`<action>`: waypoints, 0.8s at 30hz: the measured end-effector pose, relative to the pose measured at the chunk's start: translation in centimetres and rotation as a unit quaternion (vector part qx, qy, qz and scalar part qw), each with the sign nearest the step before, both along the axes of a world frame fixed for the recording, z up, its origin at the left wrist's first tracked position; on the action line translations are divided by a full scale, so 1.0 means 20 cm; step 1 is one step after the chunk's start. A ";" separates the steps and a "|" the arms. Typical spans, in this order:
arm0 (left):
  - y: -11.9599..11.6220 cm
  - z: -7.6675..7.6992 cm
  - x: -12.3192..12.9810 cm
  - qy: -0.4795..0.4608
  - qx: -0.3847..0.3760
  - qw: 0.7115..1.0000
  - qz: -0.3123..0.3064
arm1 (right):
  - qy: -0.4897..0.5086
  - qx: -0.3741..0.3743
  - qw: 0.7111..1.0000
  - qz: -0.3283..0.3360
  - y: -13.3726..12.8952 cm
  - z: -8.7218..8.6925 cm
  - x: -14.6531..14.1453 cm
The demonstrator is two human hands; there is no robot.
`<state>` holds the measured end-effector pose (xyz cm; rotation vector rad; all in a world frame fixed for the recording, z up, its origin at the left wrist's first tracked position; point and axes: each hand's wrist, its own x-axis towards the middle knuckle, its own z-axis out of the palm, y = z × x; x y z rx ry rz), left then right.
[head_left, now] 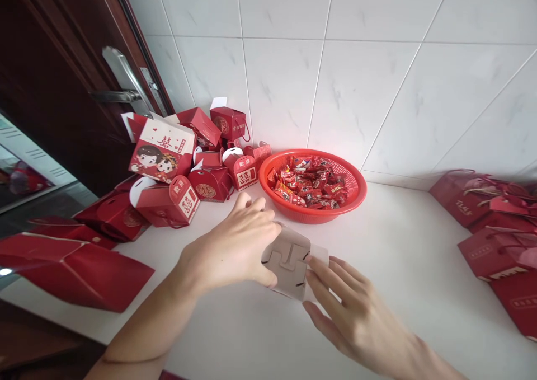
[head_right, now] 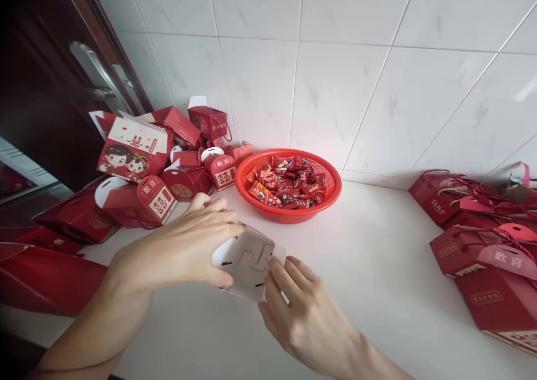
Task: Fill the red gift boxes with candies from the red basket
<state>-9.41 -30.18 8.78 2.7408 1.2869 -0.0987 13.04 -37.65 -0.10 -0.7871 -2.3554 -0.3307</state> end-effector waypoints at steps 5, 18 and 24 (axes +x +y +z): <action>-0.03 0.00 0.00 0.003 -0.025 1.000 0.013 | 0.007 -0.011 1.000 -0.001 0.00 0.01 0.02; 0.03 -0.02 0.12 0.043 -0.102 0.993 0.037 | 0.135 -0.199 0.968 -0.071 0.14 -0.03 0.13; -0.04 -0.02 0.17 0.049 -0.094 0.993 0.052 | 0.119 -0.544 0.830 0.024 0.15 -0.07 0.10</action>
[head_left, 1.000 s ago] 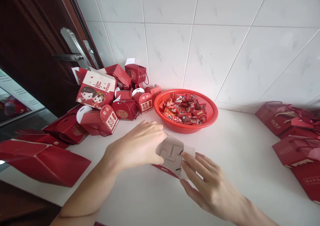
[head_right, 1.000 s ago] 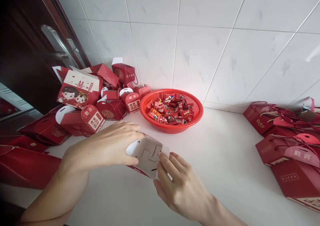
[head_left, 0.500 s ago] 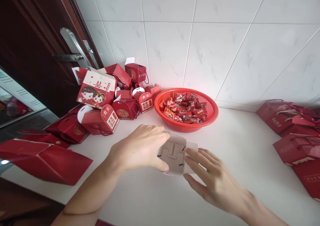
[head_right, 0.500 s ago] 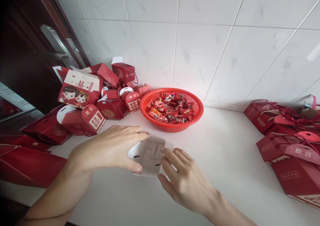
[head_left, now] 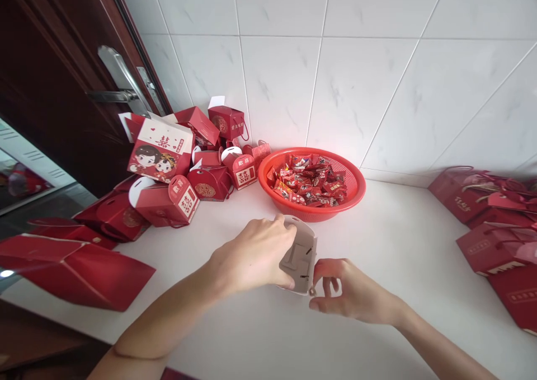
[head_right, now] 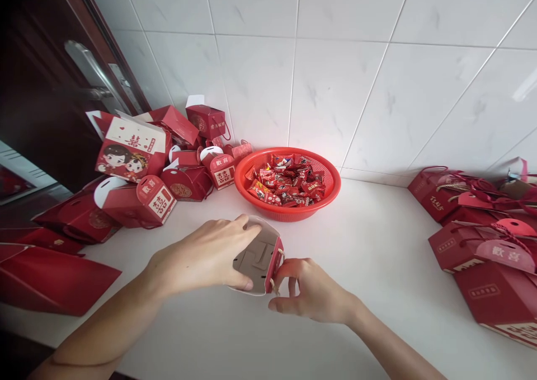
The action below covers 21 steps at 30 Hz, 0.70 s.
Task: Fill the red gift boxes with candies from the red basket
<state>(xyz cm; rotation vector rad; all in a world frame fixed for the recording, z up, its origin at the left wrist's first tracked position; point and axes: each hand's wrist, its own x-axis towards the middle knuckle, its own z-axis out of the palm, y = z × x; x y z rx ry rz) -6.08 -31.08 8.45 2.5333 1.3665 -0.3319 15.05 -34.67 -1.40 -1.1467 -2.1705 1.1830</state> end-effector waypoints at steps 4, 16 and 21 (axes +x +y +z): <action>-0.02 0.00 0.01 0.010 0.009 1.000 0.005 | 0.047 -0.100 0.994 0.010 0.01 -0.01 -0.01; -0.01 -0.01 0.02 0.017 0.019 1.000 -0.005 | 0.010 -0.077 0.996 0.046 0.08 0.03 0.07; -0.01 -0.02 0.00 -0.023 0.011 1.000 0.013 | -0.035 -0.023 0.999 -0.001 0.07 0.10 0.13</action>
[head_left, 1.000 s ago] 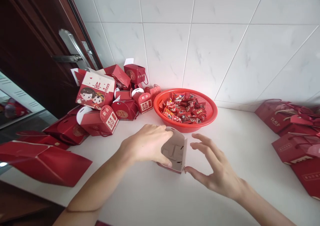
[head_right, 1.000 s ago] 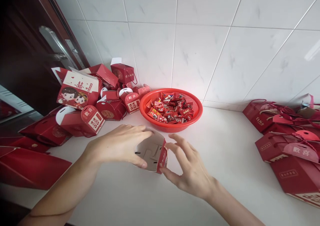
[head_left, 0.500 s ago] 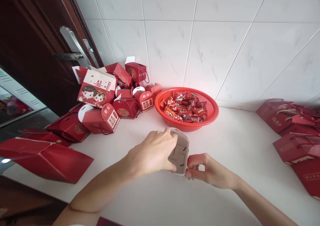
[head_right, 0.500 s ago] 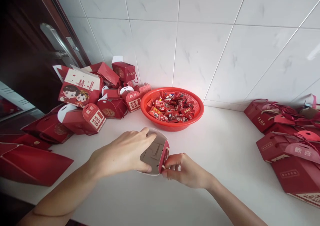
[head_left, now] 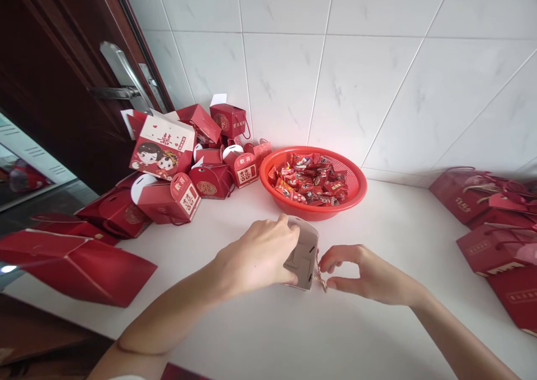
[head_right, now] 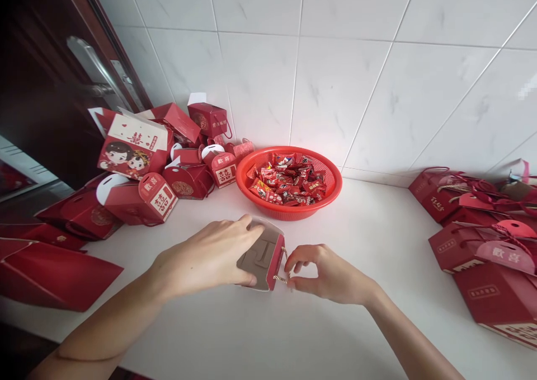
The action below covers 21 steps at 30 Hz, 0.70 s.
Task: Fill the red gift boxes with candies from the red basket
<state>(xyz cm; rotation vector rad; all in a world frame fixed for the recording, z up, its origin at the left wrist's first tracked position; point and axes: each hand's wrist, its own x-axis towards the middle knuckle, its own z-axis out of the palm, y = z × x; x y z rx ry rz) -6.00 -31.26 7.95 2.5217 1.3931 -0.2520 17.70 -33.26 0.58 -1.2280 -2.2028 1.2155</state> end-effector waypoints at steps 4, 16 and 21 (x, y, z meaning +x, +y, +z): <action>0.00 -0.01 0.01 -0.039 -0.005 0.999 0.024 | -0.001 0.065 0.997 -0.040 -0.03 0.05 -0.01; 0.09 -0.08 0.07 -0.233 0.011 0.972 0.004 | 0.054 0.317 0.943 -0.081 -0.09 0.05 -0.11; 0.14 -0.08 0.06 -0.293 0.019 0.956 -0.025 | 0.081 0.291 0.948 -0.095 -0.08 0.03 -0.11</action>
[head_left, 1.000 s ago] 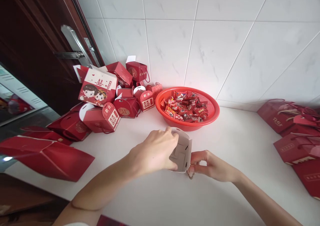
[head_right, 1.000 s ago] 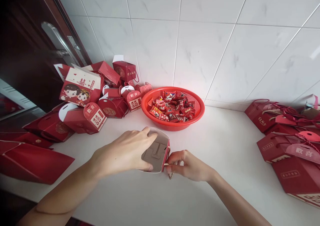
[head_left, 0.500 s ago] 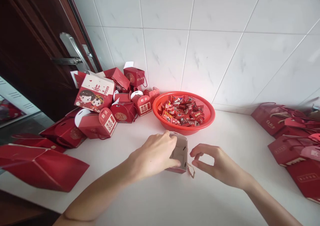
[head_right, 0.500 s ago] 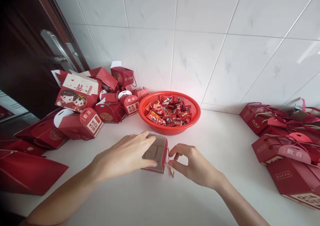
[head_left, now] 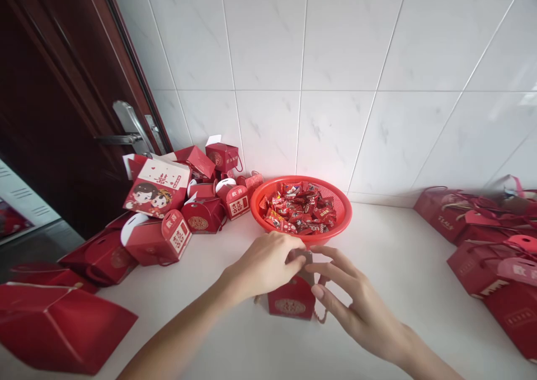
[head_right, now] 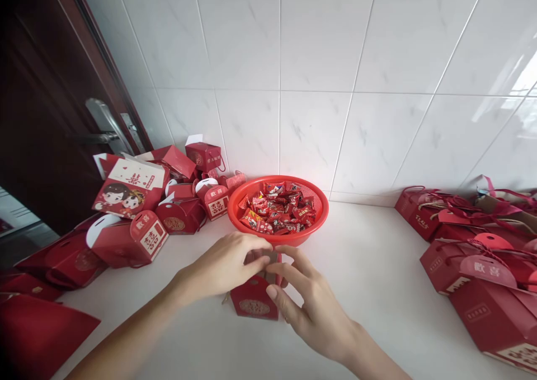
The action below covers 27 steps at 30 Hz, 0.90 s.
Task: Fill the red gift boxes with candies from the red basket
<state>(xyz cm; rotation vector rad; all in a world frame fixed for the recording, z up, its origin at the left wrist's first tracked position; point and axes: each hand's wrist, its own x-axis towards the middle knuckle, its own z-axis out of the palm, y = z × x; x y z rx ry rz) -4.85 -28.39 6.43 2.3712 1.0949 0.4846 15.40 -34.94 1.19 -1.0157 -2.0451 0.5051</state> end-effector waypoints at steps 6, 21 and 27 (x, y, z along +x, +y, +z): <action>0.30 0.07 -0.05 -0.097 0.012 0.995 0.021 | 0.089 -0.023 0.995 -0.037 0.05 0.01 0.02; 1.09 -0.18 0.23 0.122 -0.067 0.988 0.067 | 0.382 -0.315 0.865 -0.084 0.29 -0.55 -0.10; 1.17 -0.25 0.23 0.125 -0.073 0.986 0.077 | 0.338 -0.304 0.887 -0.079 0.29 -0.61 -0.10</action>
